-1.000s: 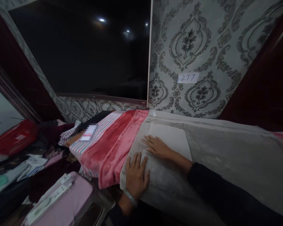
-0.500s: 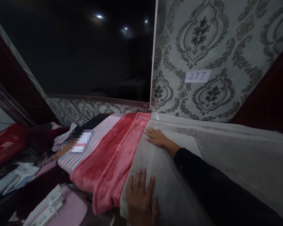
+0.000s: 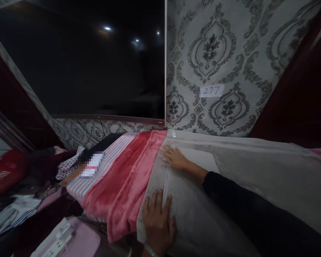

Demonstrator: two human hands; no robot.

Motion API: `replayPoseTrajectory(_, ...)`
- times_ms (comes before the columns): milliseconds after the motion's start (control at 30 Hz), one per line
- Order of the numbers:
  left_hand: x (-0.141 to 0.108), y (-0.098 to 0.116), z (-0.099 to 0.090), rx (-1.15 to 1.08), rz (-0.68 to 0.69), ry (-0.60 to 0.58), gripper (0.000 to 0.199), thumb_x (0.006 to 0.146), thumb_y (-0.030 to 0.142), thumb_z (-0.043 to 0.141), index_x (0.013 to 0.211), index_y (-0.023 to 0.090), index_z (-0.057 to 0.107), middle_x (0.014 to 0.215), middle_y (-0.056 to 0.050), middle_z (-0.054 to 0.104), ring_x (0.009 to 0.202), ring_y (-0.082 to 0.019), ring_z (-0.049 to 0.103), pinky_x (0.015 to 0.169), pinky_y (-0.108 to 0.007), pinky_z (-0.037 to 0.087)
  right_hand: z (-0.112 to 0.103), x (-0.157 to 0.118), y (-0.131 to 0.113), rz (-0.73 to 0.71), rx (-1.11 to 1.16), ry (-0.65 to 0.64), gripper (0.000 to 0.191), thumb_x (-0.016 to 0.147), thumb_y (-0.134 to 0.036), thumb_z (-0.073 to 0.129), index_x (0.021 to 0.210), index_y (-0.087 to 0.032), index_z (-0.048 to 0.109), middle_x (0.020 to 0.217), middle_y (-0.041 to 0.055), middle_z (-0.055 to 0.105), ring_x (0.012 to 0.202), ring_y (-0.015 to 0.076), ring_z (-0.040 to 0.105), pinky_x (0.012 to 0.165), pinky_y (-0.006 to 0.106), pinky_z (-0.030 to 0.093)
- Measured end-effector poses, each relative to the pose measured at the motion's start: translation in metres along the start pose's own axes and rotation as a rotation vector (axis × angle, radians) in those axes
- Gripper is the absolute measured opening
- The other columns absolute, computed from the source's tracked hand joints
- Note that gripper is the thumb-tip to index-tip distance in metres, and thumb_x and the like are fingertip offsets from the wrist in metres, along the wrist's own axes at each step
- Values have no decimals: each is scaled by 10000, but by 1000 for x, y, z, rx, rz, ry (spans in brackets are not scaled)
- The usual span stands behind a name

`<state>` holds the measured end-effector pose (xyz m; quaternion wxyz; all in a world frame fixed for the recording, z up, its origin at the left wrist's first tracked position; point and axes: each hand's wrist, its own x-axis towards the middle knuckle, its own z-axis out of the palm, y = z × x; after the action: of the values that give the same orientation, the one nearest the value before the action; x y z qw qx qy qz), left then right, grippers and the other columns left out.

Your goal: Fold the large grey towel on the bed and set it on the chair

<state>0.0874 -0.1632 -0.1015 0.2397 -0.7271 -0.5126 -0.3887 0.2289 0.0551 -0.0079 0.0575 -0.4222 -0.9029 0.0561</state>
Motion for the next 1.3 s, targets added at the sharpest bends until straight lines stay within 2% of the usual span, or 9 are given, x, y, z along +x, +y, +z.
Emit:
replayPoseTrajectory(167, -1, -4, 1, 47, 43, -42, 480, 863, 253, 515, 1323, 192, 639, 1405, -150, 605, 1323, -322, 516, 1124, -526, 292, 9, -89, -23, -153, 45, -69, 607, 1026, -565, 366, 1584, -334, 312, 1669, 67, 174, 1539, 311, 118, 1196, 609, 171)
replayPoseTrajectory(300, 1, -4, 2, 32, 40, -36, 470, 881, 262, 497, 1320, 182, 643, 1396, -156, 611, 1308, -327, 530, 1108, -526, 312, 16, -146, -12, -36, 100, -48, 622, 1024, -563, 372, 1590, -313, 303, 1673, 74, 135, 1541, 319, 89, 1199, 622, 154)
replayPoseTrajectory(500, 3, -4, 0, 36, 31, -71, 457, 899, 259, 483, 1319, 180, 646, 1392, -150, 616, 1305, -327, 531, 1101, -536, 323, 53, -224, 36, 243, 214, 275, 615, 1023, -538, 352, 1578, -274, 348, 1653, 98, 239, 1521, 315, 198, 1199, 571, 262)
replayPoseTrajectory(633, 2, -3, 1, 29, 9, -91, 446, 914, 267, 480, 1320, 190, 648, 1395, -142, 617, 1307, -321, 534, 1110, -533, 320, 82, -265, 42, 338, 305, 448, 616, 1026, -542, 303, 1567, -255, 372, 1569, 108, 422, 1450, 286, 384, 1173, 531, 358)
replayPoseTrajectory(833, 10, 0, -8, 4, -29, -185, 421, 946, 268, 468, 1316, 194, 652, 1380, -140, 629, 1311, -318, 538, 1106, -546, 347, 93, -282, 12, 338, 312, 541, 576, 1024, -482, 315, 1543, -254, 418, 1506, 83, 509, 1430, 291, 415, 1164, 553, 367)
replayPoseTrajectory(967, 12, -7, -23, -16, -77, -252, 389, 962, 304, 466, 1274, 209, 677, 1368, -137, 635, 1306, -323, 539, 1087, -561, 381, 91, -283, 7, 354, 352, 591, 571, 1018, -482, 306, 1510, -245, 470, 1464, 91, 553, 1387, 294, 471, 1153, 557, 378)
replayPoseTrajectory(1100, 7, -29, -35, -71, -247, -218, 403, 924, 341, 503, 1231, 163, 694, 1358, -178, 629, 1256, -353, 562, 1034, -567, 441, 87, -284, 10, 371, 432, 652, 585, 1009, -485, 291, 1493, -227, 494, 1419, 107, 592, 1299, 293, 558, 1107, 540, 433)
replayPoseTrajectory(1200, 8, -47, -39, -279, -389, -197, 412, 864, 358, 563, 1195, 155, 702, 1238, -151, 700, 1165, -328, 620, 1027, -540, 463, 82, -284, 9, 413, 487, 630, 609, 993, -507, 306, 1491, -213, 497, 1361, 113, 635, 1235, 299, 603, 1070, 536, 466)
replayPoseTrajectory(1300, 16, -60, -42, -553, -635, -214, 450, 801, 388, 628, 1183, 163, 703, 1080, -100, 749, 1024, -280, 669, 961, -473, 513, 75, -285, 8, 428, 582, 615, 603, 977, -519, 342, 1475, -228, 519, 1380, 90, 626, 1281, 291, 574, 1113, 527, 425)
